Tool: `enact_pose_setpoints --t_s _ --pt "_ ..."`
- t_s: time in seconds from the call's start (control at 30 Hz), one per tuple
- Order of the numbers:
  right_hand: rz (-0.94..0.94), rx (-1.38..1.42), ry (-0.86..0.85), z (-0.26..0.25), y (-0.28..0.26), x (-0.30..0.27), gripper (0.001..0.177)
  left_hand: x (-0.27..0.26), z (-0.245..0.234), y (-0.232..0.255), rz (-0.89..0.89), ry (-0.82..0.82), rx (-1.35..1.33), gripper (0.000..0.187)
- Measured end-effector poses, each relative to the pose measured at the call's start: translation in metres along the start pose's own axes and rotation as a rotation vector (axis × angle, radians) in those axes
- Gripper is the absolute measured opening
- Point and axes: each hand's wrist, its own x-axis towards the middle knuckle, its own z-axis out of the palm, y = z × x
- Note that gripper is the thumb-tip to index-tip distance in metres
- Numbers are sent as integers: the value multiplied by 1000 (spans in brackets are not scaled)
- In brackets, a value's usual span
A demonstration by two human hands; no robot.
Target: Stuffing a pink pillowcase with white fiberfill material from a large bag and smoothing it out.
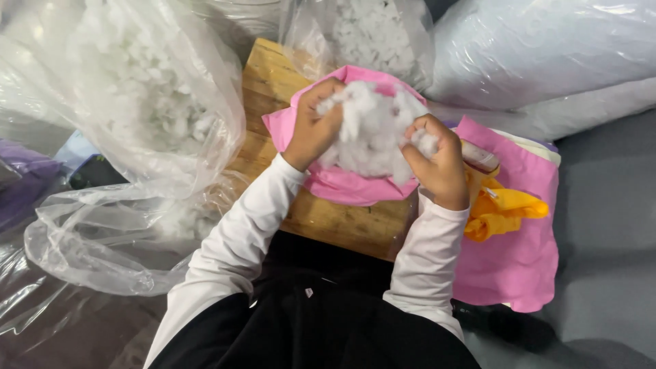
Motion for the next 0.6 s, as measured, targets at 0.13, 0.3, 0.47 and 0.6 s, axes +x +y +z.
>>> enact_pose_setpoints --t_s 0.13,0.3,0.47,0.6 --pt "16 -32 11 3 47 1 15 -18 -13 -29 -198 17 132 12" --pt "-238 -148 -116 58 76 13 45 -35 11 -33 19 -387 955 47" --pt "-27 -551 -242 64 108 21 38 -41 -42 -122 -153 -445 1380 41" --pt "92 -684 -206 37 118 19 28 -23 -61 -119 -210 -372 1357 29"
